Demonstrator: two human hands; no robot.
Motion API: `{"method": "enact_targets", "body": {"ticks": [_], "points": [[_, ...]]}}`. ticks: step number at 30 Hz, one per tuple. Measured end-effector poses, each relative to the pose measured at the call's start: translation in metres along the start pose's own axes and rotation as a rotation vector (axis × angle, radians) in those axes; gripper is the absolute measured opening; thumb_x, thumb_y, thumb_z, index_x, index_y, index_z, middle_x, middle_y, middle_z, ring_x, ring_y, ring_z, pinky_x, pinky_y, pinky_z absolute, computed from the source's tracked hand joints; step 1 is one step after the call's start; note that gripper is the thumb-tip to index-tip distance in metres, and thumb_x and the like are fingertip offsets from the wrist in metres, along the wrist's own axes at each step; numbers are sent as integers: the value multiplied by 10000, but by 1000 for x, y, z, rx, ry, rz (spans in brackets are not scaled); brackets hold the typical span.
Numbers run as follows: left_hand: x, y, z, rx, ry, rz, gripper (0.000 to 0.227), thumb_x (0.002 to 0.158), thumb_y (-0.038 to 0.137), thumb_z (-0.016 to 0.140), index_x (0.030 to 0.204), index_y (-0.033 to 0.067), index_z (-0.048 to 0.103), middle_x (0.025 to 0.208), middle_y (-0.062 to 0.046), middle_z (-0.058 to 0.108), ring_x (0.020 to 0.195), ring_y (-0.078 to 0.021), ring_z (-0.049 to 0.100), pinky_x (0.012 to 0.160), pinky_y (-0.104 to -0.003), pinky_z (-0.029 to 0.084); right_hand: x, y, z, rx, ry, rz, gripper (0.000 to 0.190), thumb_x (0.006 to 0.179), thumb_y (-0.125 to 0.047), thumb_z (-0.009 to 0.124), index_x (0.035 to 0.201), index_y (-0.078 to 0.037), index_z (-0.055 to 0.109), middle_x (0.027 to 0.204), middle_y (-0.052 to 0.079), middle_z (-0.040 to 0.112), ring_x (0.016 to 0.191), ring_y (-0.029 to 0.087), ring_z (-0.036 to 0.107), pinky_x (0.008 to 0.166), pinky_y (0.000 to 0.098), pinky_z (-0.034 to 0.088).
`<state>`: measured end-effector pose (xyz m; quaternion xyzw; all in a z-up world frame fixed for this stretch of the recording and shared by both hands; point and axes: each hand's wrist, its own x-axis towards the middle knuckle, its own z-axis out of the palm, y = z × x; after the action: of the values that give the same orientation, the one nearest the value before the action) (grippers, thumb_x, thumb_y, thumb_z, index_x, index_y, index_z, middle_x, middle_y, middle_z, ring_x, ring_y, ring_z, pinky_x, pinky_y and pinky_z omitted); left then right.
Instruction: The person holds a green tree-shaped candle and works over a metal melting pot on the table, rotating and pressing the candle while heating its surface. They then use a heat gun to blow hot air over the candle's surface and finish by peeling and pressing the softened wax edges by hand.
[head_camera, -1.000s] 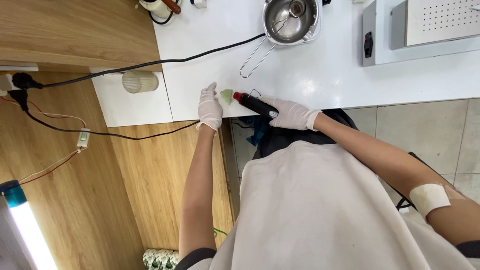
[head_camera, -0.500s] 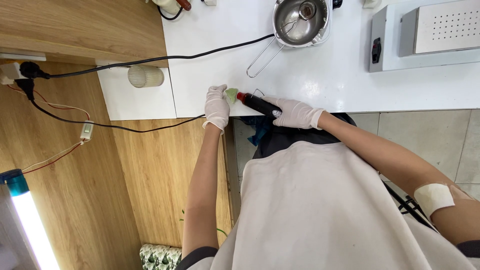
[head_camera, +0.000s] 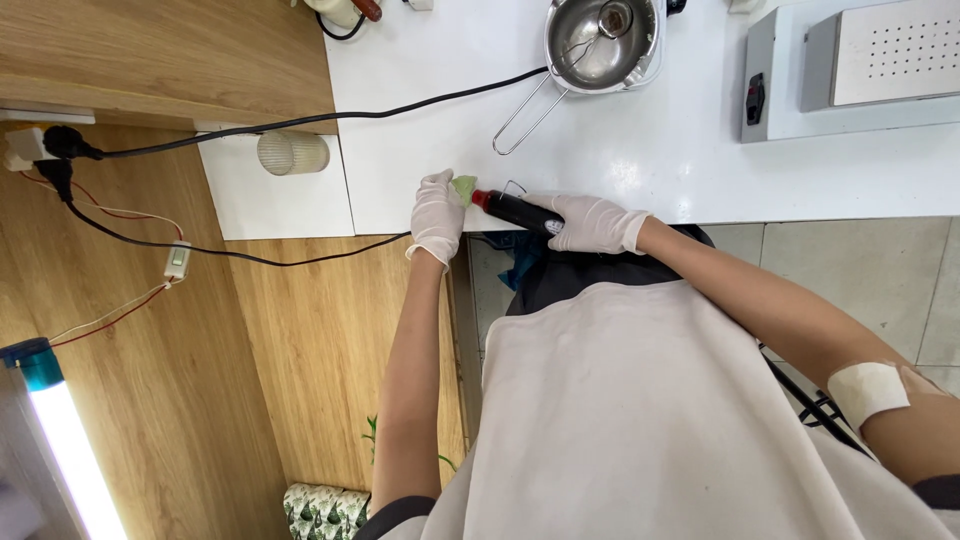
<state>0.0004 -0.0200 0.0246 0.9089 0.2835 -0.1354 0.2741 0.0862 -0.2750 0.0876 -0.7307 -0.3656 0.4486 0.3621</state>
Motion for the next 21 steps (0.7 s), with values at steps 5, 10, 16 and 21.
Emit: {"method": "enact_targets", "body": {"ticks": [5, 10, 16, 21], "points": [[-8, 9, -5, 86, -50, -53, 457, 959, 240, 657, 1391, 123, 569, 1389, -103, 540, 1248, -295, 547, 1043, -378, 465, -6, -35, -14, 54, -48, 346, 844, 802, -143, 639, 1590, -244, 357, 1303, 159, 659, 1101, 329, 677, 984, 365, 508], [-1, 0, 7, 140, -32, -29, 451, 977, 240, 672, 1407, 142, 579, 1403, -91, 550, 1266, -301, 543, 1061, -385, 468, 1, 4, 3, -25, -10, 118, 837, 761, -133, 710, 1533, -184, 392, 1316, 178, 621, 1105, 338, 631, 945, 383, 489], [-2, 6, 3, 235, -110, -34, 813, 741, 251, 846, 1460, 157, 478, 1388, -83, 524, 1253, -269, 535, 1025, -363, 476, -8, -45, -17, -2, -41, 358, 825, 821, -177, 654, 1594, -239, 373, 1270, 191, 675, 1129, 342, 660, 995, 377, 502], [4, -7, 19, 315, -32, 23, 787, 785, 301, 851, 1472, 146, 499, 1347, -89, 572, 1216, -271, 579, 993, -384, 509, 1, 8, 0, -51, -17, 62, 852, 757, -141, 700, 1542, -174, 370, 1369, 188, 577, 1198, 362, 581, 1017, 386, 449]]}}
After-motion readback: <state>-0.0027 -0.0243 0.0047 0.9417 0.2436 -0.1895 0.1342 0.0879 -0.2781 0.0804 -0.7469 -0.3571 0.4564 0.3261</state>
